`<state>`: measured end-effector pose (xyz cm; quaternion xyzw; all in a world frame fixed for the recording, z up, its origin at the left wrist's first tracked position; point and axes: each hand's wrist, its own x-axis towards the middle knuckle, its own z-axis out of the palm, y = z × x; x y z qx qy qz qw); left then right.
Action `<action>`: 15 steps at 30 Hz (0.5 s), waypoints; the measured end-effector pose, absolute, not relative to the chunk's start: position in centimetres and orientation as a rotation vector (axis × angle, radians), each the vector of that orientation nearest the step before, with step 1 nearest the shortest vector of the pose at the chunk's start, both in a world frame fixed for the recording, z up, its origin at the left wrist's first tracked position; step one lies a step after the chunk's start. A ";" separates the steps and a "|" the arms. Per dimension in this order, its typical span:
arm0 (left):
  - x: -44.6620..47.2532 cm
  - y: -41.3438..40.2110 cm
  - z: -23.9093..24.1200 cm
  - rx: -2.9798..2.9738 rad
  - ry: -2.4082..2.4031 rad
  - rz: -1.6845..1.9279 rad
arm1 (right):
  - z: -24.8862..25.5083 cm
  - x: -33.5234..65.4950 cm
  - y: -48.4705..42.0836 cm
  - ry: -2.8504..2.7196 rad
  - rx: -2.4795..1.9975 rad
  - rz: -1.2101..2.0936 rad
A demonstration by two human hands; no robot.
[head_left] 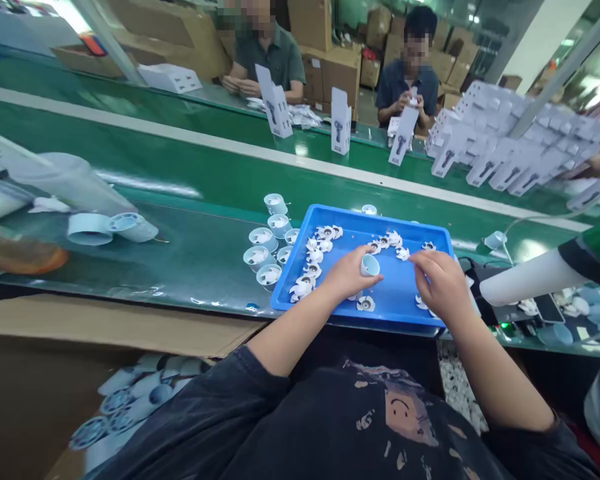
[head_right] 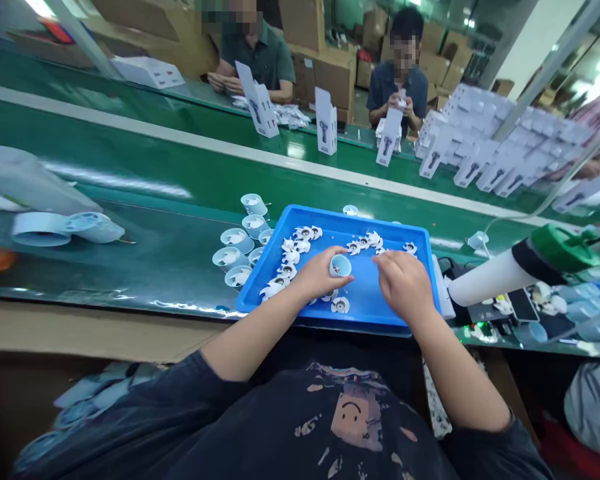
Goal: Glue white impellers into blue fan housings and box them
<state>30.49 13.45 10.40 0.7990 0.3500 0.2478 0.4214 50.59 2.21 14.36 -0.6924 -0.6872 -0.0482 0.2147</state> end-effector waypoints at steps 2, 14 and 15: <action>30.8 13.4 10.1 1.999 0.876 0.620 | 13.2 51.4 6.4 -1.977 -2.170 -0.059; 30.9 13.5 11.1 1.996 0.684 0.828 | 11.8 51.9 11.6 -1.993 -2.516 0.382; 30.7 13.3 11.2 1.993 0.668 0.851 | 12.1 51.6 11.0 -1.950 -2.461 0.403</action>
